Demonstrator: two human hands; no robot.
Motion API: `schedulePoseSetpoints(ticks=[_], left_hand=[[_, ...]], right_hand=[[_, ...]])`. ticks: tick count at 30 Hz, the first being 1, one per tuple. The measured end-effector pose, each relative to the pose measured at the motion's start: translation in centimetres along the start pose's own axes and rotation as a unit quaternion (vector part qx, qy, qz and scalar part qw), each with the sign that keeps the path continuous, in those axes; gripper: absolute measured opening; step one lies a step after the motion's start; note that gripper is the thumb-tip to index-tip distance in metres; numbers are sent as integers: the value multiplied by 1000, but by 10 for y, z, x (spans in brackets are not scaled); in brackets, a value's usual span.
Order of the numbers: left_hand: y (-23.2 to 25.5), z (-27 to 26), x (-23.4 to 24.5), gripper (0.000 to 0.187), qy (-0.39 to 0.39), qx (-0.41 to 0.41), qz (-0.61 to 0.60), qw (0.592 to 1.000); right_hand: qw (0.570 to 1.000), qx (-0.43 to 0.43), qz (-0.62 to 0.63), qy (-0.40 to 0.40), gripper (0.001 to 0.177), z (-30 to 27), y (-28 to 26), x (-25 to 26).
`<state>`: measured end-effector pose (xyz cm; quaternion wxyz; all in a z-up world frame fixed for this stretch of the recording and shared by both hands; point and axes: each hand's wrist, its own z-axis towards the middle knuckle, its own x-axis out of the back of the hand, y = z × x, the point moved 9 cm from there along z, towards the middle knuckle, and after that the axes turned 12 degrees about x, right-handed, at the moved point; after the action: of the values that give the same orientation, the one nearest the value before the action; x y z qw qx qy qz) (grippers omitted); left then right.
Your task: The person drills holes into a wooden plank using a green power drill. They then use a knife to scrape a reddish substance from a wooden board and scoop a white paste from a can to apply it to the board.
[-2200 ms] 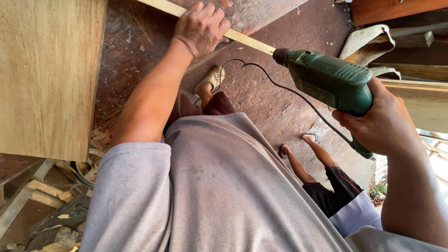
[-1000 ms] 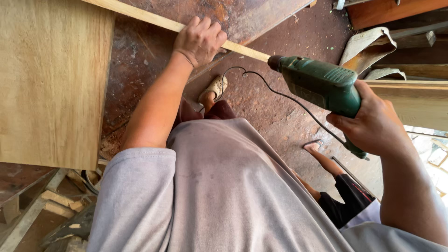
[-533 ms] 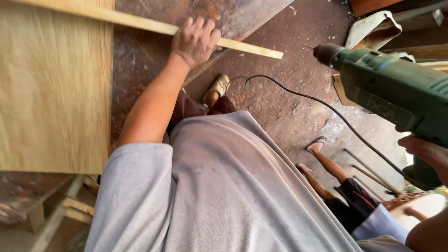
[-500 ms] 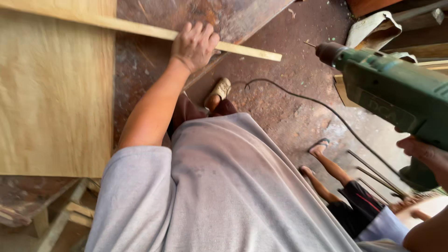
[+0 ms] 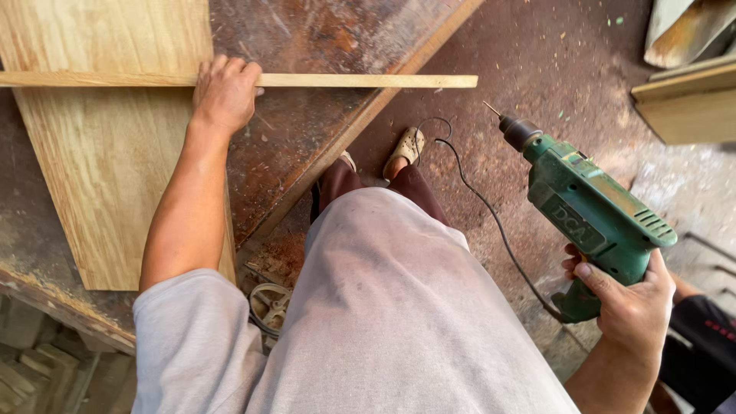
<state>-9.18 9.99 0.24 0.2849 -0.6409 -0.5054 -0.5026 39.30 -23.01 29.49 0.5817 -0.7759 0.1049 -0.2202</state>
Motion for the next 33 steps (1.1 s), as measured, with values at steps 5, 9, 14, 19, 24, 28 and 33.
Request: schedulePoseSetpoints(ticks=[5,9,14,19,24,28,33], left_hand=[[110,22,10,24,111,-161,-48,980],[176,30,18,29,128,-193,-50,972],[184,16,34,32,273,-207,23,939],[183,18,30,34,257,-213,24,942],[183,15,36,34,267,-216,19,939],[182,18,28,29,283,-211,39,935],[180,18,18,24,290,-211,68,931]], right_hand=[[1000,4,-19,9,45,-3,-1,15],[998,23,-61,-7,45,5,-6,11],[997,24,-72,-32,56,12,-3,-9],[976,4,-202,-81,55,12,12,-23],[968,-2,-226,-112,58,21,13,-34],[960,42,-247,-128,52,32,0,-45],[983,7,-151,-106,48,33,9,-51]])
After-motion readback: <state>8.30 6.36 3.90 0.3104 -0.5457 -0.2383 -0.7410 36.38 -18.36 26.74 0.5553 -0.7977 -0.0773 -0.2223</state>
